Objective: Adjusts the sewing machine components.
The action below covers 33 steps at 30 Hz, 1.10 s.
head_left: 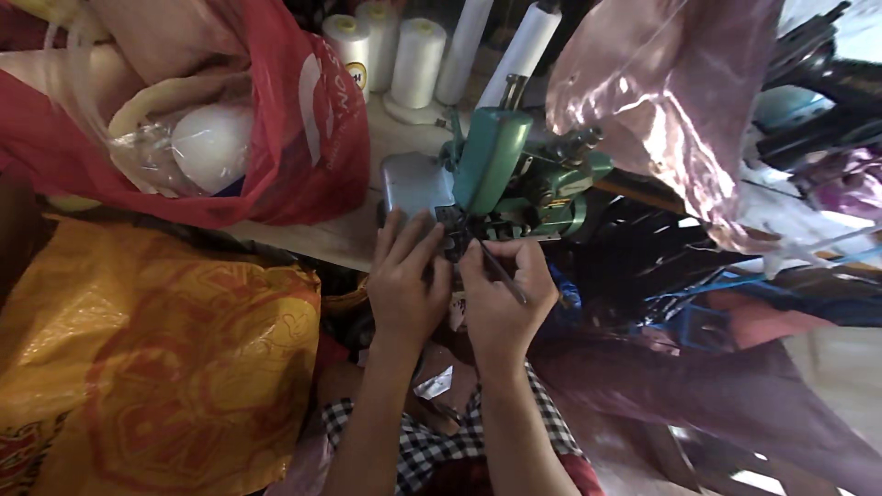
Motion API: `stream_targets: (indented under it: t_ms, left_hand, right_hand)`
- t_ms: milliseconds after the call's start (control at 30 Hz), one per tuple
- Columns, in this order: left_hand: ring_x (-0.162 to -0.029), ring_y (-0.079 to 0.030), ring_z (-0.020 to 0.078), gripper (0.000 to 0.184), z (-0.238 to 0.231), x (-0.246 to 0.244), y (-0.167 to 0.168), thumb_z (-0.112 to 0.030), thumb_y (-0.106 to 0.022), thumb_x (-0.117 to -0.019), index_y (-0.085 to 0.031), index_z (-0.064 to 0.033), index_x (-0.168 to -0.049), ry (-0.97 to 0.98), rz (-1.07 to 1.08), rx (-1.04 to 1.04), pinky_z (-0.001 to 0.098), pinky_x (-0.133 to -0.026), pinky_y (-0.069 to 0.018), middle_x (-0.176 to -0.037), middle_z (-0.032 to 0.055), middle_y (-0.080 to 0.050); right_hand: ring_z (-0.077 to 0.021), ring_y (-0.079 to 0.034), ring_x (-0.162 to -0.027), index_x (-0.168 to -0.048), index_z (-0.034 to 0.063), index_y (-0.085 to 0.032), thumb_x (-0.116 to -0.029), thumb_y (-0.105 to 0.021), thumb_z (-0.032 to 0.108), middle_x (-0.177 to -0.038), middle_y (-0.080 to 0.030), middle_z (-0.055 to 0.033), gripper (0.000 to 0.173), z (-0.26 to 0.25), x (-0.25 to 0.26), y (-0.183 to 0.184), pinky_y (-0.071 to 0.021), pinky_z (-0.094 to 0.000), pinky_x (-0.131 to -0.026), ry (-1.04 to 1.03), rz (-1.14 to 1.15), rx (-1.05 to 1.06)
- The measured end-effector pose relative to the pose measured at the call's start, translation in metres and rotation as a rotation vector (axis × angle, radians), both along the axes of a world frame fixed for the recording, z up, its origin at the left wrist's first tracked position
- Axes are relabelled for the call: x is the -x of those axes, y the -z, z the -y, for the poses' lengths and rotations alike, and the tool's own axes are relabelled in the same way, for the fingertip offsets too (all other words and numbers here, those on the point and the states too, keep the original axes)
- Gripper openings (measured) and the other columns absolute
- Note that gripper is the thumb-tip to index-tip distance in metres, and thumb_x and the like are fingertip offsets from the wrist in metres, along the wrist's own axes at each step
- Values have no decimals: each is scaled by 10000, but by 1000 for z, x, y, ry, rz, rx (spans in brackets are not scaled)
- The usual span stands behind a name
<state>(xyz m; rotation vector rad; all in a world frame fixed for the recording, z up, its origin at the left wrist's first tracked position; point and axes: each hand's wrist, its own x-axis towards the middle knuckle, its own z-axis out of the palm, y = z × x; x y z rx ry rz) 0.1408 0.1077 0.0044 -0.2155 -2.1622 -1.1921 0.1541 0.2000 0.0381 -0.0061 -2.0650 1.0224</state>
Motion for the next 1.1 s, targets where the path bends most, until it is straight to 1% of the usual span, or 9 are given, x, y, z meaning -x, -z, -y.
stream_targets:
  t_ms: [133,233,400,733,800,867,933,1033,1100]
  left_hand:
    - [-1400,-505,376,312,0,0,0,-110,-558,-924,-783,-57,-1134,2,7,1,493,-1181,-367,-1354,115,-675]
    - [-1387,-516,384,300,0,0,0,-97,-561,-928,-784,-51,-1124,-1,-12,9,491,-1176,-377,-1338,124,-683]
    - [-1385,-517,389,300,0,0,-1,-90,-563,-924,-784,-50,-1122,6,-12,10,496,-1175,-377,-1336,130,-683]
    - [-1400,-504,380,307,1,0,-1,-105,-561,-926,-783,-56,-1133,7,-2,7,501,-1180,-367,-1354,117,-675]
    - [-1398,-506,384,305,1,-1,-1,-115,-568,-925,-783,-55,-1134,7,-2,2,508,-1178,-369,-1355,118,-675]
    - [-1397,-506,386,297,1,-1,-1,-123,-573,-935,-782,-53,-1134,14,-1,-16,514,-1182,-367,-1353,125,-674]
    - [-1395,-507,384,296,1,-2,-1,-123,-573,-935,-781,-51,-1132,18,2,-30,509,-1181,-370,-1352,127,-674]
    - [-1395,-505,378,302,0,-1,1,-137,-565,-941,-780,-54,-1136,19,-1,-45,494,-1177,-380,-1356,129,-670]
    - [-1389,-512,378,291,-1,-1,2,-140,-566,-951,-785,-57,-1123,9,-4,-50,500,-1175,-384,-1343,127,-678]
  right_hand:
    - [18,-596,-656,-859,38,-664,-856,-720,109,-750,-624,-4,91,2,1,-1,-492,-118,-605,16,1,10]
    - [8,-595,-662,-869,29,-658,-856,-719,106,-756,-625,-14,100,3,0,-2,-485,-126,-605,31,11,-7]
    - [24,-585,-648,-867,50,-645,-857,-719,109,-753,-618,8,95,4,-1,-2,-483,-119,-592,34,14,23]
    - [38,-557,-640,-890,36,-637,-849,-722,109,-755,-597,15,119,3,-3,-3,-468,-100,-591,-10,5,50]
    - [50,-576,-650,-898,36,-638,-840,-730,97,-763,-611,20,125,1,-6,-6,-485,-94,-597,-37,20,79]
    - [47,-606,-679,-923,31,-635,-841,-731,82,-788,-634,22,136,-5,-13,-12,-516,-104,-615,-100,55,115]
    - [41,-631,-736,-977,10,-637,-865,-715,75,-840,-658,18,151,-18,-21,-21,-544,-119,-668,-179,85,83]
    - [35,-645,-829,-1067,-2,-642,-912,-689,82,-954,-688,17,183,-42,-29,-42,-560,-143,-739,-294,148,-51]
    - [23,-646,-828,-1111,11,-684,-937,-688,113,-1000,-692,4,202,-54,-30,-65,-566,-149,-726,-399,210,-159]
